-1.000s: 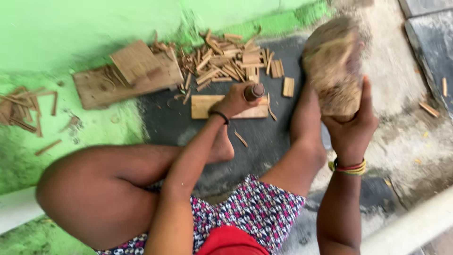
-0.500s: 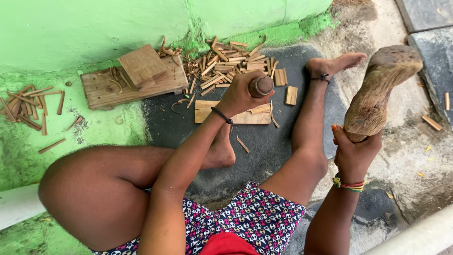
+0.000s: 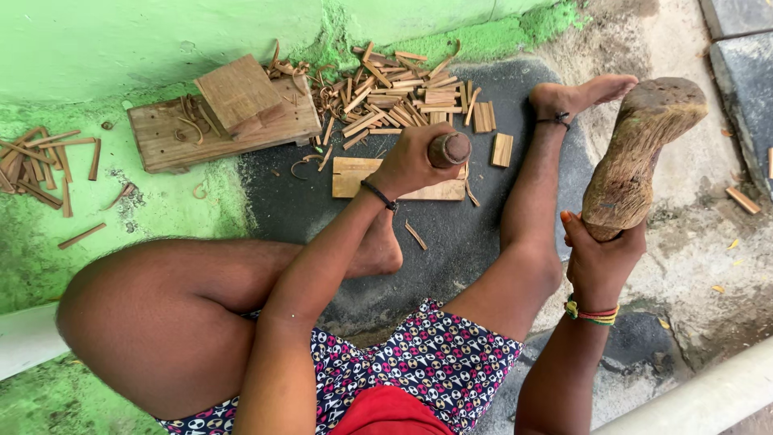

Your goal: The person sits on the floor and uses a wooden mallet to strike a chisel, carving small rectangular pieces from a larger block of wood. The person repeatedly positions the chisel and strikes it to produce wood shavings and small cut pieces.

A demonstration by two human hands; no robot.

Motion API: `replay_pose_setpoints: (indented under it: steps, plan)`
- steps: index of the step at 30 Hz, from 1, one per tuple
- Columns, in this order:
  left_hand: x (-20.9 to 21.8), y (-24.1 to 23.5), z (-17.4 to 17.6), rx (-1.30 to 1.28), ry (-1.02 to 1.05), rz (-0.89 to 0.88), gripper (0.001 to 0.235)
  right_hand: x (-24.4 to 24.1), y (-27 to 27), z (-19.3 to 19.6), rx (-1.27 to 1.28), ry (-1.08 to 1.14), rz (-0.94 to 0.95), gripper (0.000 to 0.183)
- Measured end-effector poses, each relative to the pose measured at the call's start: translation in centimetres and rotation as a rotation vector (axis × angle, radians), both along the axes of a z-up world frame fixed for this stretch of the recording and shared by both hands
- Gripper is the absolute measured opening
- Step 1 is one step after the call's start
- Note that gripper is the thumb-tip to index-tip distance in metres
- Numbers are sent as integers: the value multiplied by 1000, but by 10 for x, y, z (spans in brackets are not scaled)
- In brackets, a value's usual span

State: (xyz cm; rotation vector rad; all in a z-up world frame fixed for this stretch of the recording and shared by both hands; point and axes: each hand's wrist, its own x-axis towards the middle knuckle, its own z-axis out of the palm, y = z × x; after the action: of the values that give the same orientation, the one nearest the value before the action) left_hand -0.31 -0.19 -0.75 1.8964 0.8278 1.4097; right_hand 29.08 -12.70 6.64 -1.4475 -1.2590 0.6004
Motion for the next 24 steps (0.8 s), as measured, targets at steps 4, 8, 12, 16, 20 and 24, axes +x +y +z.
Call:
replay_pose_setpoints:
  steps: [4,8,12,16,20,24]
  plan:
    - [1,-4,4,-28,42,-11,38,5,2,-8,-1,38,-2,46]
    - [4,-2,3,-39,82,-95,37,3,5,-8,12,93,5,50]
    - [9,6,-5,26,-13,-40,38,0,3,7,62,24,16,57]
    - [4,23,-13,-125,-10,69,31,-2,4,30,145,2,89,50]
    - [-11,24,-6,-142,-23,94,32,-18,6,73,178,3,30,48]
    - [-12,14,-5,-145,-53,74,39,-19,12,89,248,-40,4,48]
